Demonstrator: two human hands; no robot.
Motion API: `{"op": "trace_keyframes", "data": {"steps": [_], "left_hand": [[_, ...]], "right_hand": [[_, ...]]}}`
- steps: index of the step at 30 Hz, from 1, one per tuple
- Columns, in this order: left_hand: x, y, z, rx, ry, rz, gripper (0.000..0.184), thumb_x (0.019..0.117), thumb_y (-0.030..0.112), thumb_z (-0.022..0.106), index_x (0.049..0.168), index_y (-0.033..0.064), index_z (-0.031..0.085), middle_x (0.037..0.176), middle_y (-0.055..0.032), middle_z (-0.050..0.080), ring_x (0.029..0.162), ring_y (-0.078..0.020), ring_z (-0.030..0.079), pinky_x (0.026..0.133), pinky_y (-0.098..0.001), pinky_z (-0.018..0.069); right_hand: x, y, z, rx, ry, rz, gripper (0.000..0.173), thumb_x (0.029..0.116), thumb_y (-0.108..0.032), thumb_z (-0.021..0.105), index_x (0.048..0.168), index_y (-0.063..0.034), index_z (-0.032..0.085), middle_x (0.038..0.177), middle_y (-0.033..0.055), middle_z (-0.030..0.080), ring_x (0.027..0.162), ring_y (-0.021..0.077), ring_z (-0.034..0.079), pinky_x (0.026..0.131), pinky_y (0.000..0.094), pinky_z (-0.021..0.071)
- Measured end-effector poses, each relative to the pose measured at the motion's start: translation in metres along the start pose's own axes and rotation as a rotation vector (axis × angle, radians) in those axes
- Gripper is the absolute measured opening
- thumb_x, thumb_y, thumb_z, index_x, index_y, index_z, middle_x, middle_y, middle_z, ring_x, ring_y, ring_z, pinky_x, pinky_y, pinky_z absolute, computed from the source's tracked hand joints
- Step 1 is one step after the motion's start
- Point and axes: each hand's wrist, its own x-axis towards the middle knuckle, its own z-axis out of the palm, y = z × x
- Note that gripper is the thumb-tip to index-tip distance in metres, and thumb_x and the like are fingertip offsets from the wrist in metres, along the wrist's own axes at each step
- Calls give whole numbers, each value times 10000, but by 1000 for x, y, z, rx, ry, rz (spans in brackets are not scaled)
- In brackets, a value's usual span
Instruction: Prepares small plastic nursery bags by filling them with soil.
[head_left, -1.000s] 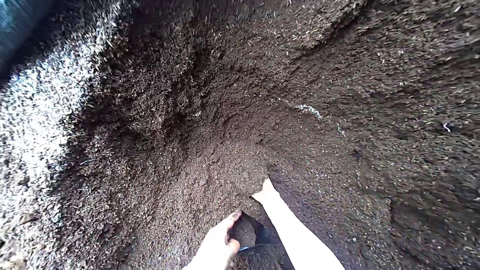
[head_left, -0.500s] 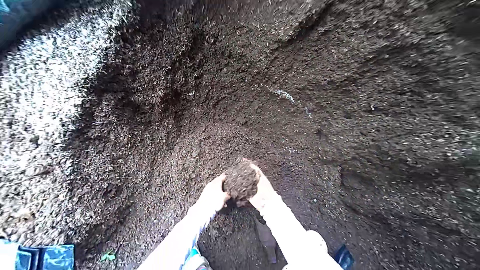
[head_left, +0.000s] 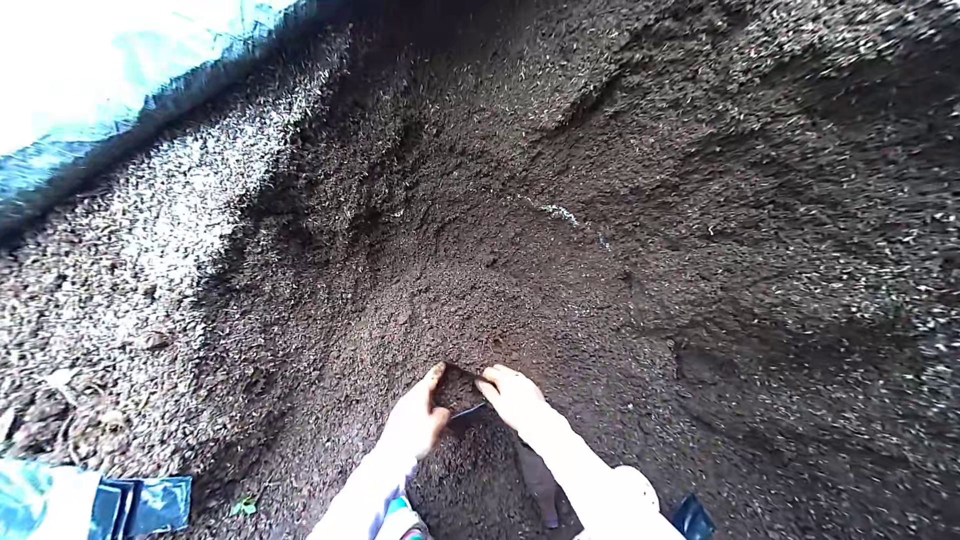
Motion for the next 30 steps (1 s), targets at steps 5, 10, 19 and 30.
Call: {"op": "trace_keyframes", "data": {"steps": [5,10,19,30], "left_hand": [[4,-23,-1,39,4,-62,797,937,61,624,1643,172,271,1664,-74,353,1384,-252,543,1126,-501,458],[9,-31,-1,55,-57,-54,733,901,28,628,1587,168,407,1680,-29,321,1497,-178,400,1211,-433,364],[11,-50,-7,141,-201,-22,664,935,86,592,1577,145,433,1691,-79,292,1517,-228,377,1219,-451,351],[23,-49,-4,-115,-110,-4,641,918,21,594,1540,132,486,1621,-25,431,1418,-149,497,1176,-381,398]], "right_hand": [[32,82,50,1049,3,418,655,1106,-520,330,1450,10,504,1370,225,618,1222,333,632,1026,485,508],[83,124,113,1563,-121,764,851,1050,-666,294,1492,60,344,1378,314,548,1191,374,624,997,446,526],[165,11,92,2041,40,428,824,965,-789,330,1644,-375,115,1726,107,115,1563,401,198,1104,778,336],[170,1,67,1901,9,269,695,1012,-721,216,1449,-236,454,1308,89,638,1165,252,636,873,531,565]]}}
